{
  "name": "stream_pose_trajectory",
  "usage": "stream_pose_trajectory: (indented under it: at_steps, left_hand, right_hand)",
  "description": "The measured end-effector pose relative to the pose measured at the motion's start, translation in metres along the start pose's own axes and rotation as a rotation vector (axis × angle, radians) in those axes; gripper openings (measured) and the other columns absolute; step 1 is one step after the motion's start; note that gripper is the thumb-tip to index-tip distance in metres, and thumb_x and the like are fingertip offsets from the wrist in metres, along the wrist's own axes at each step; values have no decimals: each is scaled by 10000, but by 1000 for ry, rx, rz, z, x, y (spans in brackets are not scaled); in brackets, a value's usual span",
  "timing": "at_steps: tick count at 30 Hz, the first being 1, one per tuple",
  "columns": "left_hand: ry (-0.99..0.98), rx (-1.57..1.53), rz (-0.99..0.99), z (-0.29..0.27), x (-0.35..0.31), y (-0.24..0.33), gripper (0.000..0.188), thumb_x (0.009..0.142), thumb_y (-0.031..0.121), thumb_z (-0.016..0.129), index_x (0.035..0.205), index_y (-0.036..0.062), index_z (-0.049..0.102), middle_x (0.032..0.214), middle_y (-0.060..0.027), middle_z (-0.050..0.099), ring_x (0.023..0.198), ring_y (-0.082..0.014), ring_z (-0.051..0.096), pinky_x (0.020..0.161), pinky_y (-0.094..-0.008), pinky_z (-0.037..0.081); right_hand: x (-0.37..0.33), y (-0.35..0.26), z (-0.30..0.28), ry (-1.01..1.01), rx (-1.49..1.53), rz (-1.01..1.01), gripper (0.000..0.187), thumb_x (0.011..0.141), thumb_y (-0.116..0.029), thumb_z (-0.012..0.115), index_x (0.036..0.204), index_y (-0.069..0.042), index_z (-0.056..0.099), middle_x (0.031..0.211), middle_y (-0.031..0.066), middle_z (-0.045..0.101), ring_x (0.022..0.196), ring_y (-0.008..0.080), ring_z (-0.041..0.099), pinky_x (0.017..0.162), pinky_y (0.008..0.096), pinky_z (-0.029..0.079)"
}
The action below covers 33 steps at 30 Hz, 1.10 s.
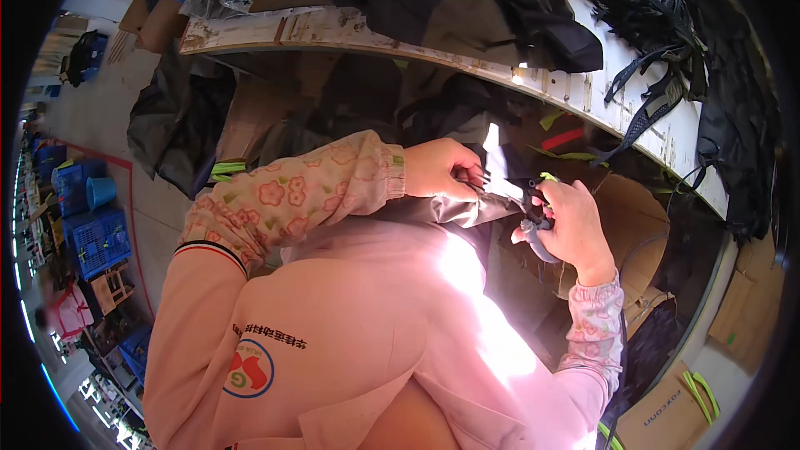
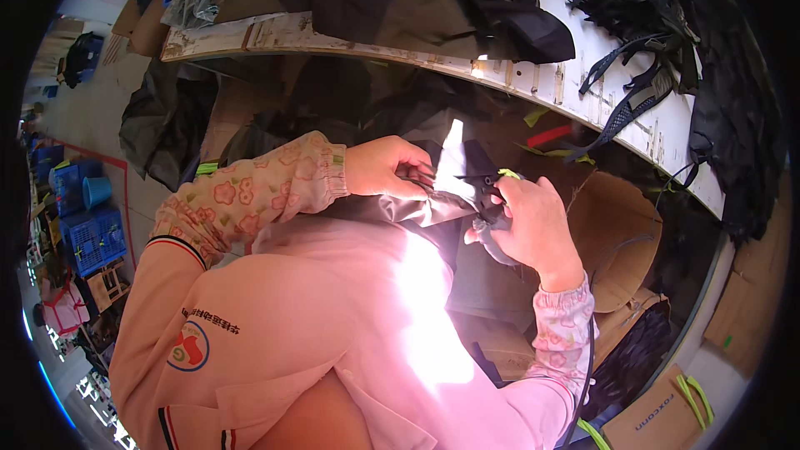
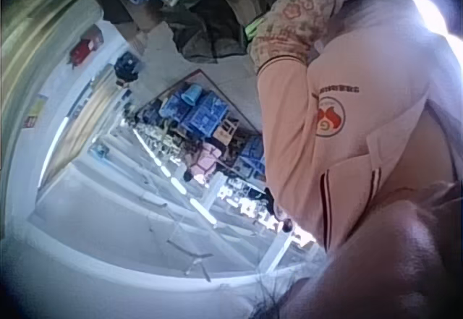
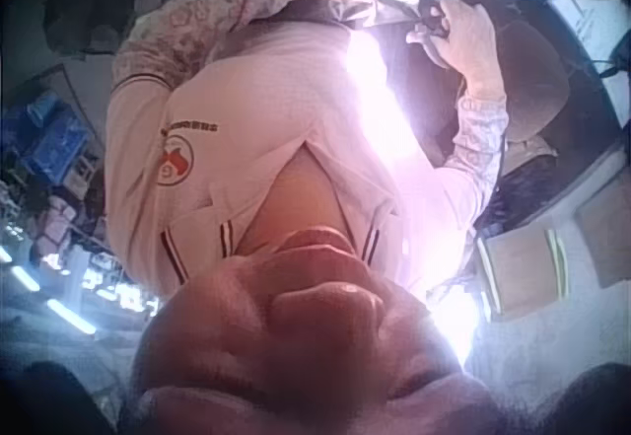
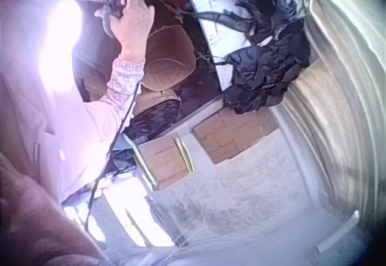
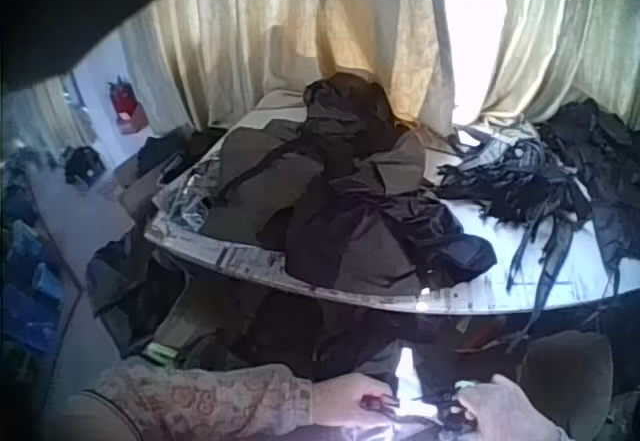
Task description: Trim excess fabric or strap material from a textile product using scissors.
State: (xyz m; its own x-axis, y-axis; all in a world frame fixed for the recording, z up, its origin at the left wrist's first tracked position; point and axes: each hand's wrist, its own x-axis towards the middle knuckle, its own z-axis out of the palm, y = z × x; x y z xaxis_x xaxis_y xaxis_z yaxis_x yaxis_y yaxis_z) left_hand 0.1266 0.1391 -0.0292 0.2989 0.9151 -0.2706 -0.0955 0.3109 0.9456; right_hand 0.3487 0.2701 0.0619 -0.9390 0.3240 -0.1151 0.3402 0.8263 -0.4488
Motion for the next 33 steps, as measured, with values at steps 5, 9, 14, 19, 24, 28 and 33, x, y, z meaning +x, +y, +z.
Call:
stream_pose_trajectory:
  at_steps: [5, 9, 14, 19, 24, 28, 33]
  left_hand:
    - [-6, 19, -91, 0, -3, 14, 169, 805, 88, 696, 919, -18, 631, 778, 1, 591, 717, -43, 510, 630, -206, 433]
    - [32, 22, -5, 1, -3, 6, 133, 803, 71, 686, 890, -8, 623, 768, 2, 587, 703, -45, 509, 629, -209, 430]
    - [73, 96, 9, 3, -5, 9, 116, 798, 58, 684, 873, 0, 617, 741, 6, 574, 672, -42, 502, 606, -212, 432]
    - [77, 118, 4, 4, -6, 10, 117, 801, 67, 682, 870, -1, 617, 733, 3, 570, 660, -45, 502, 596, -213, 432]
    - [58, 97, -42, 6, -7, 9, 122, 805, 67, 678, 876, -9, 615, 737, 0, 571, 662, -47, 505, 596, -213, 433]
    - [48, 104, -45, 7, -7, 9, 128, 807, 69, 677, 881, -13, 613, 738, 1, 570, 663, -48, 504, 597, -215, 433]
    - [12, 118, -44, 6, -5, 8, 134, 808, 80, 677, 887, -11, 618, 737, 1, 575, 659, -47, 503, 597, -215, 434]
  right_hand:
    - [-10, -2, -15, -105, -69, 58, 606, 505, -507, 837, 758, -48, 532, 625, 56, 522, 594, 265, 511, 629, 350, 334]
    - [-10, -2, -14, -139, -79, 56, 606, 532, -544, 811, 731, -52, 517, 638, 76, 541, 614, 283, 521, 634, 356, 332]
    - [-9, -1, -8, -133, -58, 47, 489, 562, -389, 820, 721, -54, 502, 636, 81, 555, 638, 302, 540, 652, 362, 343]
    - [-10, -2, -6, -145, -55, 59, 400, 566, -275, 798, 713, -56, 497, 620, 80, 555, 615, 304, 529, 649, 361, 347]
    - [-12, 2, -2, -108, -70, 18, 397, 562, -268, 796, 688, -60, 482, 573, 97, 529, 585, 313, 503, 641, 360, 351]
    - [-15, 4, -1, -147, -69, 44, 404, 559, -280, 799, 682, -64, 481, 565, 104, 519, 581, 316, 500, 641, 358, 353]
    - [-18, 5, 2, -124, -47, 8, 416, 574, -322, 796, 669, -62, 485, 552, 109, 505, 548, 322, 474, 621, 355, 357]
